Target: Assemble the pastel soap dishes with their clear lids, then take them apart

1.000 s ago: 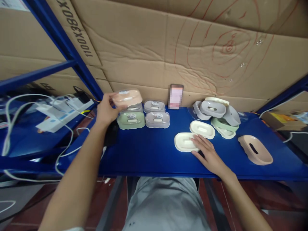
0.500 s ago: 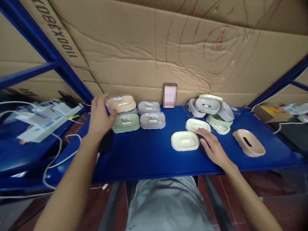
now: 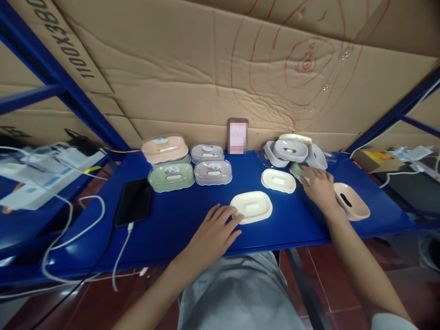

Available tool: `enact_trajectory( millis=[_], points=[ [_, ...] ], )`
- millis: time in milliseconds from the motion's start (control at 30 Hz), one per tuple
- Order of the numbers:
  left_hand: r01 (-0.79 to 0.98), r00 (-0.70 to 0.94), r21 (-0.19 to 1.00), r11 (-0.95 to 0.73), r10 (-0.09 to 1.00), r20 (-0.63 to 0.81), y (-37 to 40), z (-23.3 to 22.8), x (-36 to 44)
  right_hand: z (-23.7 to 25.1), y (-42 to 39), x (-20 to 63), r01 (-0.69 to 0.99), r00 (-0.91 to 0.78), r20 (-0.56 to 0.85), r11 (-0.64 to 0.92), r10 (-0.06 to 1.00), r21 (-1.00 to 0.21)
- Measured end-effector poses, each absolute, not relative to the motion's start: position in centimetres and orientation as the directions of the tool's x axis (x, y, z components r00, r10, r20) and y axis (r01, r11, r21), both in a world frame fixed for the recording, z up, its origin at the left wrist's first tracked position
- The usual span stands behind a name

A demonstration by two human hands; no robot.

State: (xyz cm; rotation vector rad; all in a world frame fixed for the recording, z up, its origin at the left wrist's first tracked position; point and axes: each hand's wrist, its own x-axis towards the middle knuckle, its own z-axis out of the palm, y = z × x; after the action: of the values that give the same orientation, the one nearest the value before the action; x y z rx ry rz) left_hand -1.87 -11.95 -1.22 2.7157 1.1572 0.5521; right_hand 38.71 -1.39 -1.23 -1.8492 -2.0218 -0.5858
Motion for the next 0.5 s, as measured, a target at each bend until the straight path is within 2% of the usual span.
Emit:
enact_trajectory(
  millis=[67,133,233,333,400,500],
  points=[
    [0.688,0.591,0.276,-0.671,0.739,0.324,-12.9,-1.9,-2.9,-1.3,-1.2,38.6,0.995,-0.094,0.498,0.062,0.862,0.081],
    [0.703,0.524,0.308,-0.641,0.759,0.385,-13.9,-2.8,-3.6,-0.9,-1.4,38.0,0.992,-0.126,0.496,0.118,0.859,0.048],
    [0.721,0.423,0.356,-0.594,0.784,0.454,-14.8,-3.9,-4.0,0.3,-2.6,36.1,0.967,-0.184,0.515,0.248,0.837,-0.058],
    [0.722,0.391,0.385,-0.575,0.798,0.458,-14.9,-4.2,-3.9,1.5,-5.1,32.6,0.903,-0.242,0.543,0.392,0.804,-0.178],
    [0.715,0.385,0.410,-0.566,0.808,0.446,-14.9,-4.2,-3.9,1.8,-7.2,29.5,0.828,-0.327,0.551,0.514,0.768,-0.226],
    [0.723,0.340,0.451,-0.524,0.838,0.427,-14.9,-4.0,-3.8,1.3,-10.3,24.5,0.671,-0.515,0.535,0.703,0.670,-0.235]
  ],
)
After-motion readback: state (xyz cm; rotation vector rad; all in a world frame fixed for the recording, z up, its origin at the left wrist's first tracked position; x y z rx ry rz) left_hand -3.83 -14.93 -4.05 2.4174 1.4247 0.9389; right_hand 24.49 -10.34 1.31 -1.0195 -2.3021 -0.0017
